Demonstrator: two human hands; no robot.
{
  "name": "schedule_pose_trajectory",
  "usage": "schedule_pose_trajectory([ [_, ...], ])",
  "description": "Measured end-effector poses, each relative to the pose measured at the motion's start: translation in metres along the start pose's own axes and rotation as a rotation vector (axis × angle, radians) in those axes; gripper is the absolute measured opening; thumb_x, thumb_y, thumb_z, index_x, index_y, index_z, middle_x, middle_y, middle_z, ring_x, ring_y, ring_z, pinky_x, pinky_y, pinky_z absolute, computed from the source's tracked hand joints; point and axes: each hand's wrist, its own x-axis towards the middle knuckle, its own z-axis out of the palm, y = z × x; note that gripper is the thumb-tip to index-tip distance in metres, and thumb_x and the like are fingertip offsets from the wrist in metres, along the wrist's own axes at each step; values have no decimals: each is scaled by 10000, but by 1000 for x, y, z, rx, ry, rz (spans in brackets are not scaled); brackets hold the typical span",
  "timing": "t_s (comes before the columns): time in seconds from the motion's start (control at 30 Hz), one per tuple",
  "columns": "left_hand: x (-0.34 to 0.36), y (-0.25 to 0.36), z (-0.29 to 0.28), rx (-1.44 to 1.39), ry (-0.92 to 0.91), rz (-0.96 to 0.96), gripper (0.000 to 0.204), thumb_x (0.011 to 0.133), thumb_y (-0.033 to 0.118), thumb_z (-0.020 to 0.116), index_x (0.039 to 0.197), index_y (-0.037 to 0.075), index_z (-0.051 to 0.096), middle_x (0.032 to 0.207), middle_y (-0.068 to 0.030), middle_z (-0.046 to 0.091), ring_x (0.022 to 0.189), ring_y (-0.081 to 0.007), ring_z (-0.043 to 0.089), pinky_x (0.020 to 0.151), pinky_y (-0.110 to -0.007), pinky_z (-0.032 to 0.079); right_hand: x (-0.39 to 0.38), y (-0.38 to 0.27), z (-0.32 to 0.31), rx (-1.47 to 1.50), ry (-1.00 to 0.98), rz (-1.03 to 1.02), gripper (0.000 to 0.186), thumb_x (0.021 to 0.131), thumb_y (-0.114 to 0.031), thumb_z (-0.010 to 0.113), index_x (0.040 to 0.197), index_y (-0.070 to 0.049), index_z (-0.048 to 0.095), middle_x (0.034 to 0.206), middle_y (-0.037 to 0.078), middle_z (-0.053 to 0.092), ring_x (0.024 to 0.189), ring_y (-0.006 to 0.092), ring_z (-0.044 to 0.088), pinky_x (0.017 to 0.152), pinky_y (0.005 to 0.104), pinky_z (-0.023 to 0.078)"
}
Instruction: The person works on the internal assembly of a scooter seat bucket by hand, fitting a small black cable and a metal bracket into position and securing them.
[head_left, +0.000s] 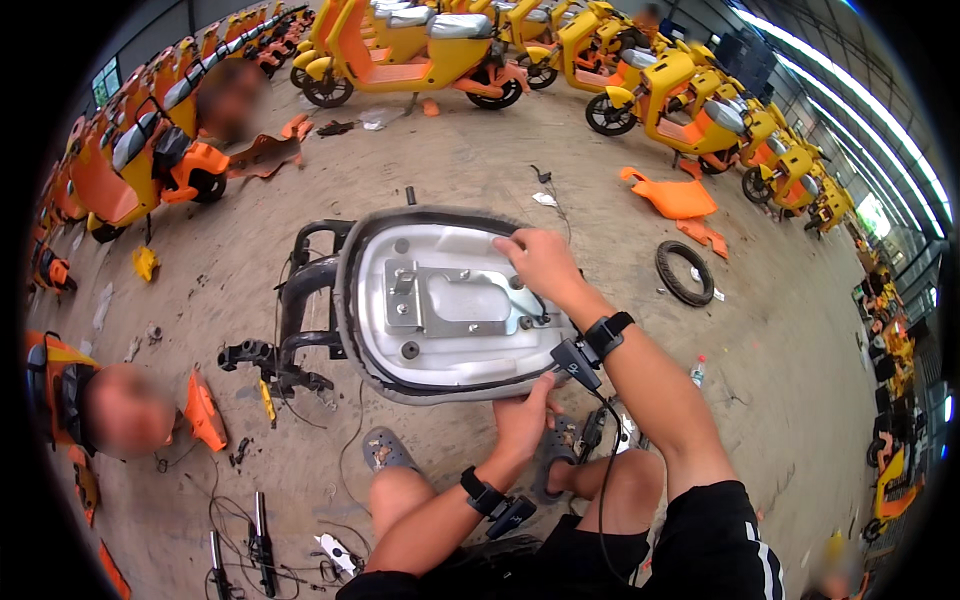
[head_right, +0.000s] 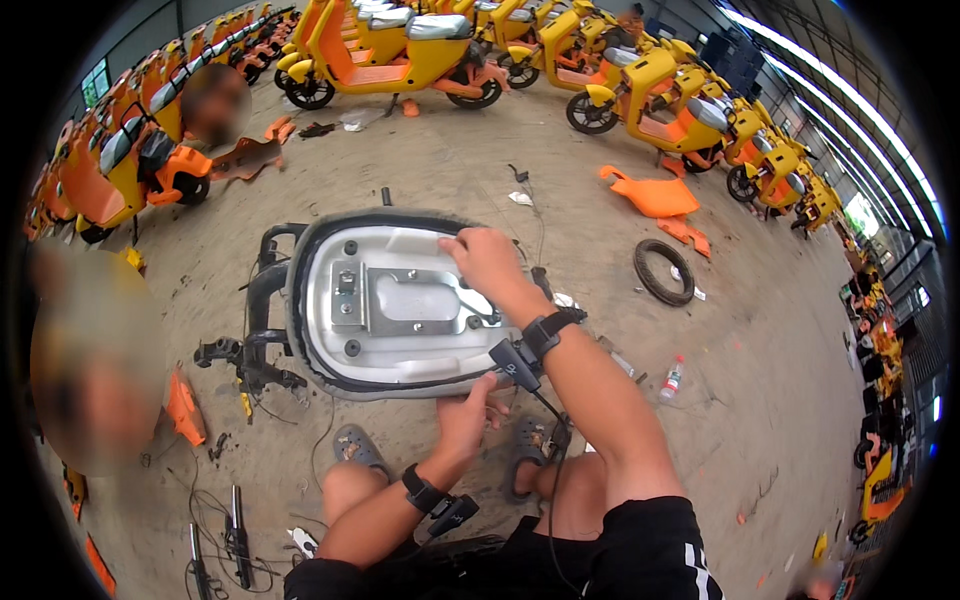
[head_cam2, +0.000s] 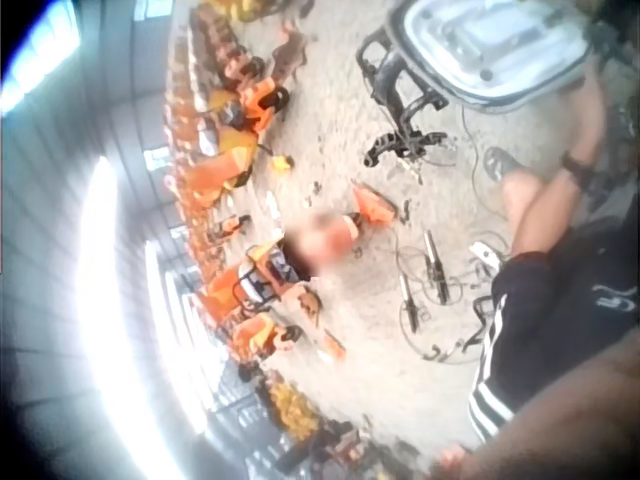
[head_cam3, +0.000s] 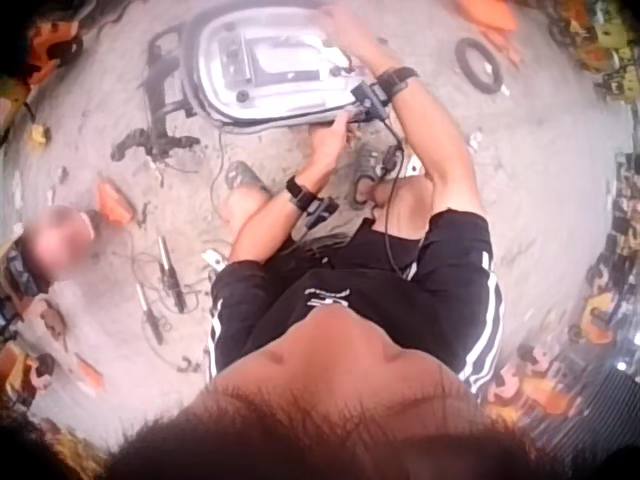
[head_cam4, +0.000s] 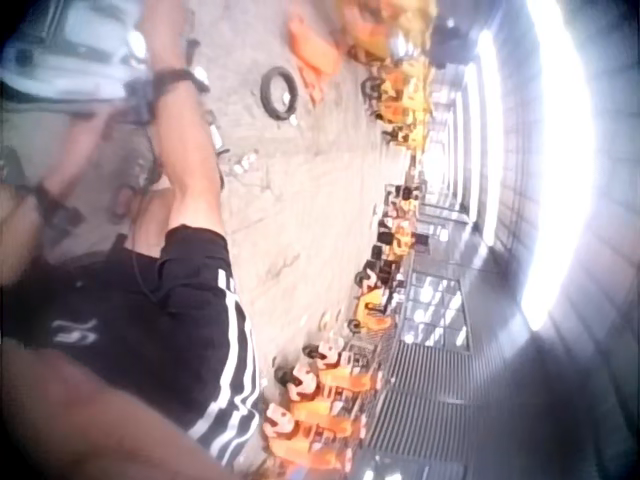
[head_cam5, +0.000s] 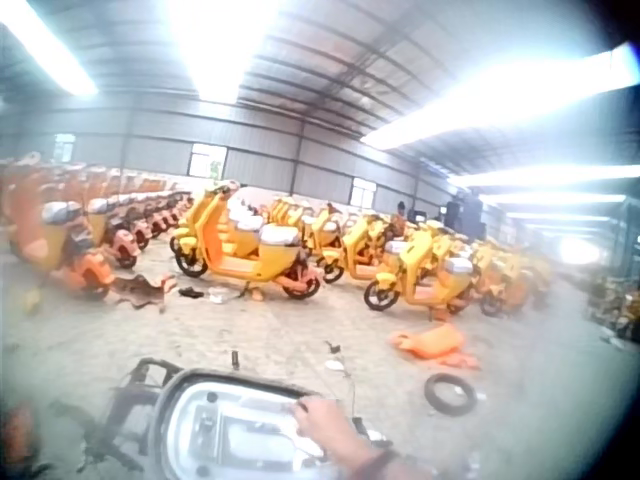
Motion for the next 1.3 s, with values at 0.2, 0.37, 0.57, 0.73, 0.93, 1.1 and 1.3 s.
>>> schedule_pose_trajectory([
  [0.2,4,2,1,-21,-74,-121,369,896,254,670,1079,-61,613,990,-163,695,652,-189,647,428,-275,456,7,4,18,-108,-13,-28,412,901,-392,611,874,6,714,792,215,679,788,377,662,739,444,514],
  [0.37,4,8,-2,-34,-121,-167,335,881,278,706,1014,-27,666,952,-89,711,638,-130,611,476,-247,458,10,11,20,-132,-65,-66,385,908,-388,604,908,-16,704,825,217,684,816,390,659,763,459,513],
  [0.57,0,10,1,-132,-111,-161,330,913,219,658,1112,-37,593,1052,-127,653,845,-234,692,517,-275,473,8,17,11,-57,7,-90,348,915,-357,587,940,-28,697,750,183,682,756,359,662,701,427,508],
  [0.73,0,6,7,-260,-75,-181,312,918,173,636,1113,-55,551,1088,-131,605,906,-281,699,528,-290,487,13,82,-14,-32,167,62,345,912,-329,594,998,-7,684,713,165,676,663,314,656,652,401,504],
  [0.93,0,2,14,-227,-12,-128,294,918,161,631,1099,-55,550,1069,-134,626,865,-286,704,532,-303,503,-18,139,-35,411,163,254,300,841,-207,751,987,40,663,704,64,657,536,89,584,444,236,431],
  [1.1,3,2,12,-183,-22,-122,322,916,166,648,1139,-47,556,1055,-136,647,829,-278,703,542,-303,519,-21,114,-52,403,-59,189,414,741,-159,833,1045,24,619,729,66,659,558,103,594,477,248,462],
  [1.3,7,1,7,-137,-123,-119,332,923,169,648,1172,-35,566,1061,-141,662,821,-263,700,574,-319,542,2,147,-53,157,-226,168,435,703,-254,876,955,-2,626,721,42,636,574,106,563,492,262,440],
])
